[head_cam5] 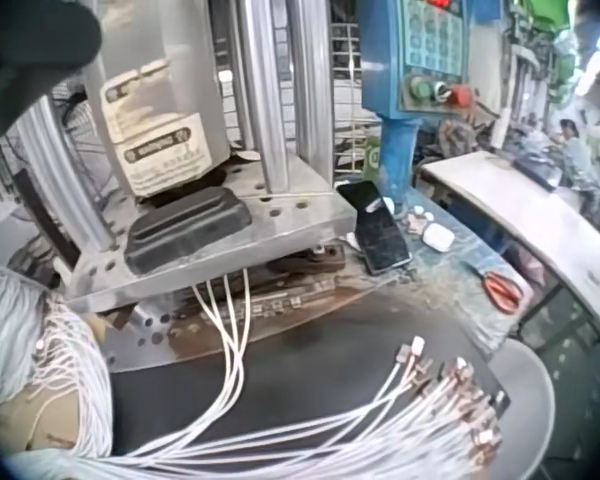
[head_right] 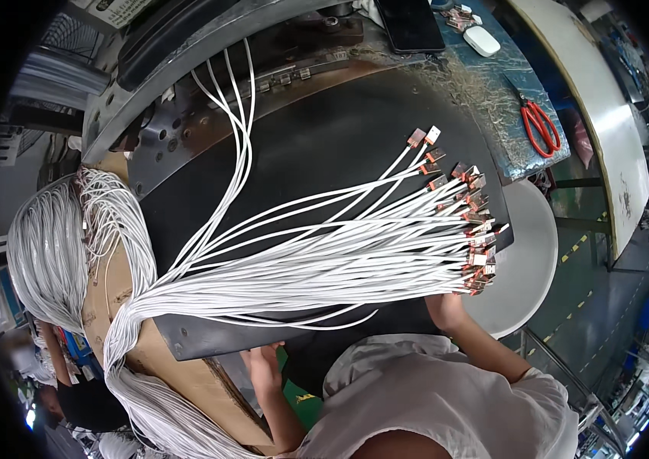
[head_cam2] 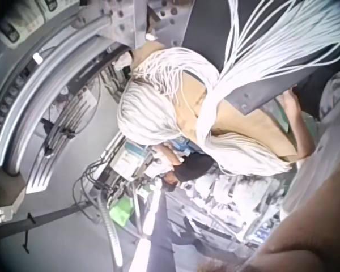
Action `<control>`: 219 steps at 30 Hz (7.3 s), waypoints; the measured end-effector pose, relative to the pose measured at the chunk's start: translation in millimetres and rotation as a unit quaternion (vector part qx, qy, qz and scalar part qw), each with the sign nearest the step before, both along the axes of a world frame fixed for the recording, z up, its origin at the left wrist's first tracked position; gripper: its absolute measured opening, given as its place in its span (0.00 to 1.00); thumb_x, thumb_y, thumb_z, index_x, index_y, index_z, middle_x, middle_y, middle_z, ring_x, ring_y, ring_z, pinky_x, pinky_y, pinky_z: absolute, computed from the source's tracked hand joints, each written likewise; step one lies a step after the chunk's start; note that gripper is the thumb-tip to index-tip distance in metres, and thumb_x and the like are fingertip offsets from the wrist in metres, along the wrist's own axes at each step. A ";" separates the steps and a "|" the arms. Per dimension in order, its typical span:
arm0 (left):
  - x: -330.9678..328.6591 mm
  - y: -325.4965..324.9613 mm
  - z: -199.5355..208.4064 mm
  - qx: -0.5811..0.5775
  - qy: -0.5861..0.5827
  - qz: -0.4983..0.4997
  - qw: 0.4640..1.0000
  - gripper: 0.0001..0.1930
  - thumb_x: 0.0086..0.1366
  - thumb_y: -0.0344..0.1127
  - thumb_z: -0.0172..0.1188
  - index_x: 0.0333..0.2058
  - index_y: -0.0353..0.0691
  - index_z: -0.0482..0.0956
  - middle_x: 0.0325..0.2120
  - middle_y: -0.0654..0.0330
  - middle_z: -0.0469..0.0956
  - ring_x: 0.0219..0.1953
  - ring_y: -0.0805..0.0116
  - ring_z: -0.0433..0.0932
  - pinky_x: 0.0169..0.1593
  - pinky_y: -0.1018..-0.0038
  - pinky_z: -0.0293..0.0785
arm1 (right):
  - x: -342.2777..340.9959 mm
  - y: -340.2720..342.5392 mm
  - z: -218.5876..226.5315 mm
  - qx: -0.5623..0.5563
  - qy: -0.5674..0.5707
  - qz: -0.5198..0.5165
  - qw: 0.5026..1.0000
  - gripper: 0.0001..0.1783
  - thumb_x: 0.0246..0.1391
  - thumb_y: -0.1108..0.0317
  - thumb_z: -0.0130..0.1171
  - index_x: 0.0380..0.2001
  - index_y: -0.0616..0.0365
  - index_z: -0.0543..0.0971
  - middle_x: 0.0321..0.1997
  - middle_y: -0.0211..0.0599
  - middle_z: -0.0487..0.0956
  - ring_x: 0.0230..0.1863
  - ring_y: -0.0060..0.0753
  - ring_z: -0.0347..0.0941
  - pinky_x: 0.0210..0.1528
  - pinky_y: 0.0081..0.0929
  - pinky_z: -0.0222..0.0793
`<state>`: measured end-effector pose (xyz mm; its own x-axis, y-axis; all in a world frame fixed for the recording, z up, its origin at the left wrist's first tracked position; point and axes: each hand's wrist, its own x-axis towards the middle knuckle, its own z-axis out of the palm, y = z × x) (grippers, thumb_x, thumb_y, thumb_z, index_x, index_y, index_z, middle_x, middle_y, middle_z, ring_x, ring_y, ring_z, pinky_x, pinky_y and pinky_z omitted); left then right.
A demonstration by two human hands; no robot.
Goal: Manually aligning and inserting wire connectors into a processing machine for assembly.
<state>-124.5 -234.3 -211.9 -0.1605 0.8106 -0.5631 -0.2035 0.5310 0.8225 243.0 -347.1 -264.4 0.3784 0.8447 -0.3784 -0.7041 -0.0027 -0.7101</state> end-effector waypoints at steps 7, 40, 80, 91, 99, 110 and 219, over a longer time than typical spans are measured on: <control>1.6 31.6 50.1 -0.120 -0.034 -0.245 0.961 0.16 0.79 0.37 0.52 0.58 0.34 0.75 0.47 0.47 0.82 0.37 0.64 0.81 0.42 0.68 0.78 | -1.7 11.1 1.5 -0.062 0.042 0.027 0.997 0.36 0.73 0.38 0.42 0.70 0.54 0.66 0.73 0.37 0.68 0.73 0.36 0.62 0.76 0.40 0.55; 102.9 218.5 181.0 0.386 0.339 -0.594 0.619 0.15 0.69 0.41 0.64 0.35 0.31 0.83 0.27 0.53 0.79 0.31 0.58 0.78 0.37 0.65 0.72 | -95.5 208.8 380.3 0.271 -0.426 0.623 0.598 0.07 0.37 0.68 0.71 0.24 0.55 0.85 0.18 0.32 0.78 0.15 0.31 0.73 0.19 0.28 0.66; 105.5 218.5 174.8 0.346 0.293 -0.588 0.669 0.06 0.64 0.28 0.66 0.33 0.31 0.80 0.21 0.66 0.67 0.24 0.79 0.60 0.29 0.76 0.57 | -131.6 198.9 271.4 0.363 -0.675 0.166 0.620 0.14 0.50 0.59 0.68 0.36 0.56 0.86 0.27 0.39 0.81 0.32 0.38 0.77 0.31 0.39 0.72; 106.4 215.6 162.2 0.516 0.402 -0.516 0.553 0.04 0.70 0.25 0.57 0.41 0.31 0.74 0.33 0.49 0.75 0.35 0.50 0.75 0.41 0.62 0.72 | -105.2 220.5 236.5 0.421 -0.746 0.092 0.508 0.18 0.51 0.61 0.67 0.44 0.58 0.85 0.34 0.43 0.82 0.42 0.48 0.79 0.40 0.47 0.74; 101.1 222.0 158.8 0.524 0.287 -0.241 0.765 0.10 0.78 0.34 0.55 0.45 0.31 0.77 0.29 0.59 0.78 0.30 0.74 0.74 0.37 0.77 0.71 | 14.5 243.6 273.7 -0.038 -0.741 0.424 0.519 0.25 0.52 0.67 0.67 0.55 0.58 0.80 0.47 0.44 0.84 0.50 0.51 0.80 0.54 0.47 0.73; 111.0 221.1 148.3 0.602 0.359 -0.426 0.571 0.09 0.66 0.35 0.65 0.34 0.35 0.79 0.31 0.53 0.81 0.39 0.50 0.80 0.44 0.57 0.77 | 8.1 221.1 326.5 0.087 -0.910 0.283 0.289 0.31 0.44 0.67 0.74 0.55 0.56 0.80 0.56 0.44 0.81 0.57 0.51 0.75 0.59 0.44 0.69; 190.0 216.1 164.9 0.096 -0.133 -0.411 0.897 0.11 0.68 0.29 0.68 0.47 0.32 0.82 0.37 0.59 0.84 0.36 0.73 0.84 0.42 0.75 0.86 | 49.9 300.6 220.9 0.021 -0.546 0.323 0.773 0.18 0.67 0.60 0.61 0.48 0.66 0.80 0.36 0.42 0.83 0.38 0.39 0.81 0.45 0.35 0.78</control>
